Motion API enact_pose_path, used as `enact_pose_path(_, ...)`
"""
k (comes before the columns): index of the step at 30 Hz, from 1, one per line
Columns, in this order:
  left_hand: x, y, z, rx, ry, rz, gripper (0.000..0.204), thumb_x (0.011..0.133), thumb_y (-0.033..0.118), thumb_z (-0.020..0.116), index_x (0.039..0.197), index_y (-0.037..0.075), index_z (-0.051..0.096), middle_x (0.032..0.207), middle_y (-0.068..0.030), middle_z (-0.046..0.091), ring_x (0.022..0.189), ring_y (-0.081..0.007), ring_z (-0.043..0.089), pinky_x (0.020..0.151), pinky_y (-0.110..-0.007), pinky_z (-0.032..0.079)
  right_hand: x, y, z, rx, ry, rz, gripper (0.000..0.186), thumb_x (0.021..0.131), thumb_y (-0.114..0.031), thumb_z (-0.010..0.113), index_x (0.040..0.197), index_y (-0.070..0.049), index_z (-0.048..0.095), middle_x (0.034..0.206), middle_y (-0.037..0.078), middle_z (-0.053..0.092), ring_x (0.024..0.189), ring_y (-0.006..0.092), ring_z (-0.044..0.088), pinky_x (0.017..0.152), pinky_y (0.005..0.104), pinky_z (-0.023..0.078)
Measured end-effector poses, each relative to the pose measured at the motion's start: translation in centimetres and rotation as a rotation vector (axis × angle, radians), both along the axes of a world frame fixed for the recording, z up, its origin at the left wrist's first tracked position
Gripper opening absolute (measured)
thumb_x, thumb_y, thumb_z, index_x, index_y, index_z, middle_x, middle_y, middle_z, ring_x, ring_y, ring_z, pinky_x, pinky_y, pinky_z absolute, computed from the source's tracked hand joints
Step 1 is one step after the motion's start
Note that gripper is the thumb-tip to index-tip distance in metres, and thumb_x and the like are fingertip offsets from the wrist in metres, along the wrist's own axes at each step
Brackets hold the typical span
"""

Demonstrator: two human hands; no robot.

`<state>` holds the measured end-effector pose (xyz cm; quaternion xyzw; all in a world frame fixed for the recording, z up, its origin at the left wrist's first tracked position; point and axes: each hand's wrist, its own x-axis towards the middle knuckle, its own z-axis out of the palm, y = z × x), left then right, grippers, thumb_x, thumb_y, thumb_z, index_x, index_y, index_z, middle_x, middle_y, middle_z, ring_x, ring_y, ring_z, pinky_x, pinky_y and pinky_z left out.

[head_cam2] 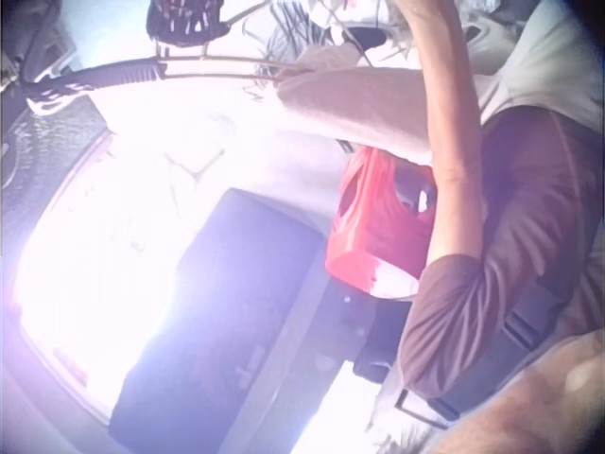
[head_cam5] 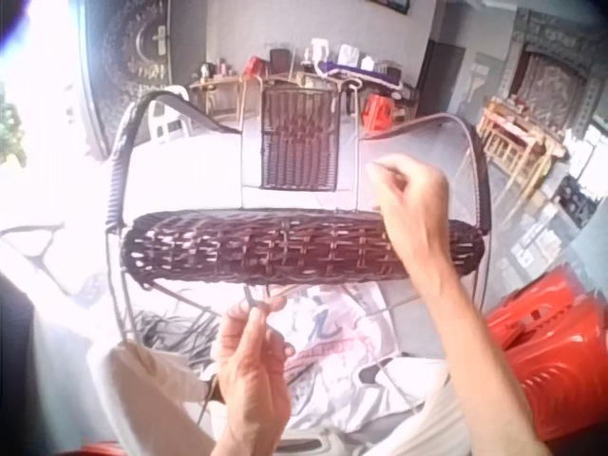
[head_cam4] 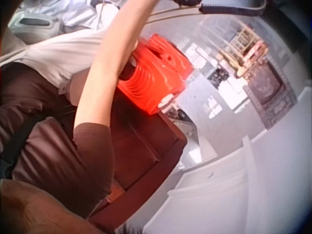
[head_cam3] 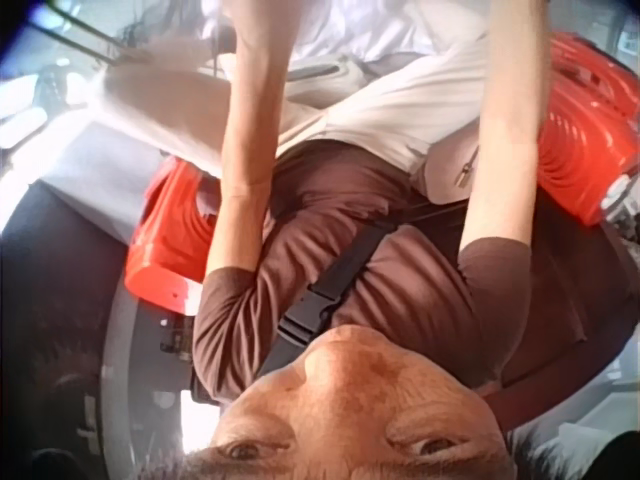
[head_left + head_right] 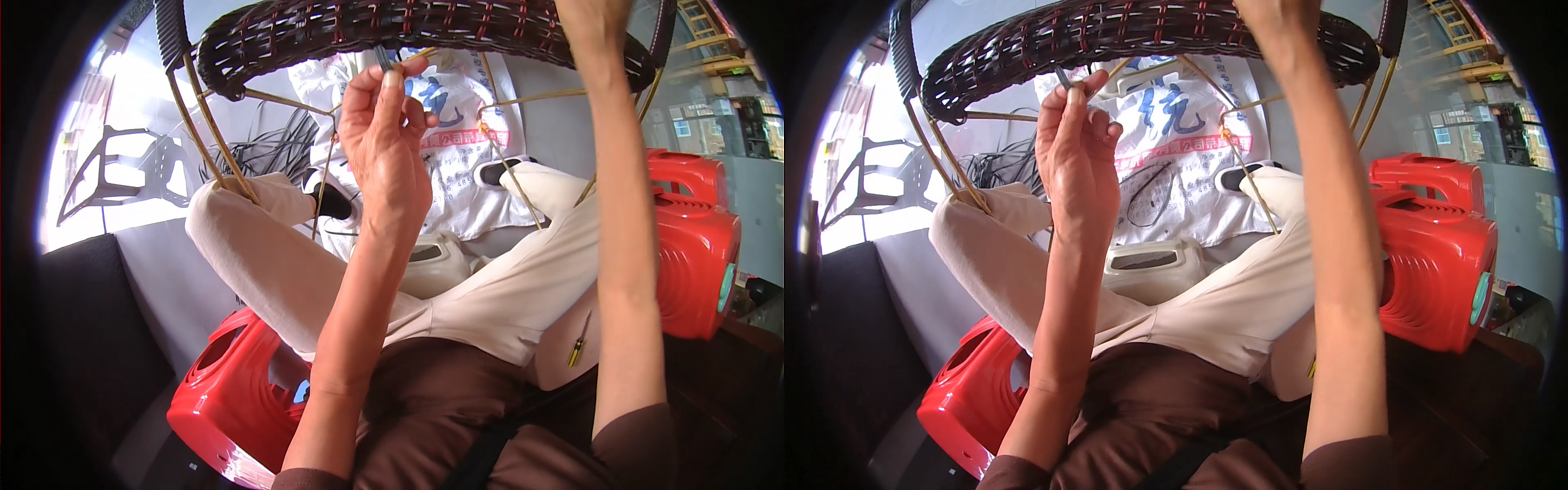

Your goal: The person is weaving dark rattan-like strips into the seat frame of a brown chair, using a small flathead tool to pry the existing weave apart and thread the material through.

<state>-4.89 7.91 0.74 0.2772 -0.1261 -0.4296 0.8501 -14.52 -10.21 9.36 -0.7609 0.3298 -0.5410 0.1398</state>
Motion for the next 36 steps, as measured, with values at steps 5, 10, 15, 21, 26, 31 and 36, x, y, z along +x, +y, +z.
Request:
enact_pose_path(5,-0.4,0.3,-0.7,0.126,-0.273,0.165,0.009,0.094,0.010,0.061,0.102,0.007,0.060,0.093,-0.0028,0.065,0.072,-0.0043,0.056,0.064,-0.023,0.051,-0.4,11.7,-5.0,0.074,-0.064,0.167,0.006,0.086,-0.008,0.066,0.085,-0.003,0.070,0.071,0.001,0.061,0.059,0.0068,0.051,0.049,0.0214,0.039)
enact_pose_path(10,0.2,-0.3,-1.0,0.135,-0.460,0.256,0.012,0.090,0.005,0.065,0.101,0.000,0.063,0.090,-0.0016,0.065,0.073,-0.0049,0.056,0.062,-0.020,0.046,1.5,15.5,-8.0,0.853,-0.482,0.429,0.019,0.091,-0.006,0.062,0.108,-0.002,0.067,0.083,0.000,0.062,0.079,0.0082,0.064,0.060,0.0193,0.051)
enact_pose_path(15,0.9,0.1,-0.4,0.135,-0.417,0.164,0.011,0.086,0.004,0.069,0.094,-0.003,0.067,0.085,-0.0032,0.064,0.073,-0.0068,0.059,0.064,-0.019,0.050,2.4,14.2,-8.6,0.858,-0.515,0.536,0.022,0.093,-0.008,0.059,0.114,-0.002,0.065,0.086,0.005,0.069,0.075,0.0091,0.066,0.057,0.0205,0.053)
enact_pose_path(21,2.0,0.5,-0.1,0.128,-0.325,0.082,0.015,0.083,0.002,0.070,0.097,-0.003,0.070,0.081,-0.0054,0.069,0.069,-0.0083,0.061,0.065,-0.020,0.047,2.6,12.8,-10.1,1.045,-0.628,0.828,0.024,0.096,-0.016,0.057,0.116,-0.005,0.064,0.094,0.006,0.069,0.082,0.0159,0.067,0.065,0.0294,0.058)
enact_pose_path(26,2.5,0.7,-0.4,0.084,-0.323,0.061,0.014,0.084,0.003,0.070,0.097,-0.001,0.070,0.083,-0.0057,0.070,0.073,-0.0090,0.062,0.069,-0.021,0.048,3.3,12.3,-11.0,0.966,-0.653,0.851,0.018,0.093,-0.012,0.061,0.109,-0.005,0.067,0.094,0.006,0.070,0.083,0.0167,0.068,0.069,0.0309,0.059)
enact_pose_path(31,2.6,0.7,-0.7,0.133,-0.337,0.091,0.017,0.086,0.005,0.068,0.102,-0.001,0.068,0.087,-0.0053,0.068,0.076,-0.0093,0.061,0.073,-0.023,0.050,3.5,12.2,-11.3,0.927,-0.654,0.766,0.015,0.091,-0.010,0.064,0.104,-0.004,0.068,0.090,0.007,0.070,0.080,0.0157,0.068,0.070,0.0304,0.059)
enact_pose_path(36,4.6,-0.4,-1.5,0.136,-0.174,0.124,0.019,0.090,0.005,0.059,0.109,-0.002,0.059,0.100,-0.0103,0.065,0.087,-0.0165,0.062,0.082,-0.029,0.052,4.2,13.0,-10.8,1.067,-0.859,0.566,0.014,0.084,-0.011,0.071,0.094,-0.002,0.069,0.076,0.005,0.067,0.063,0.0130,0.064,0.061,0.0269,0.056)
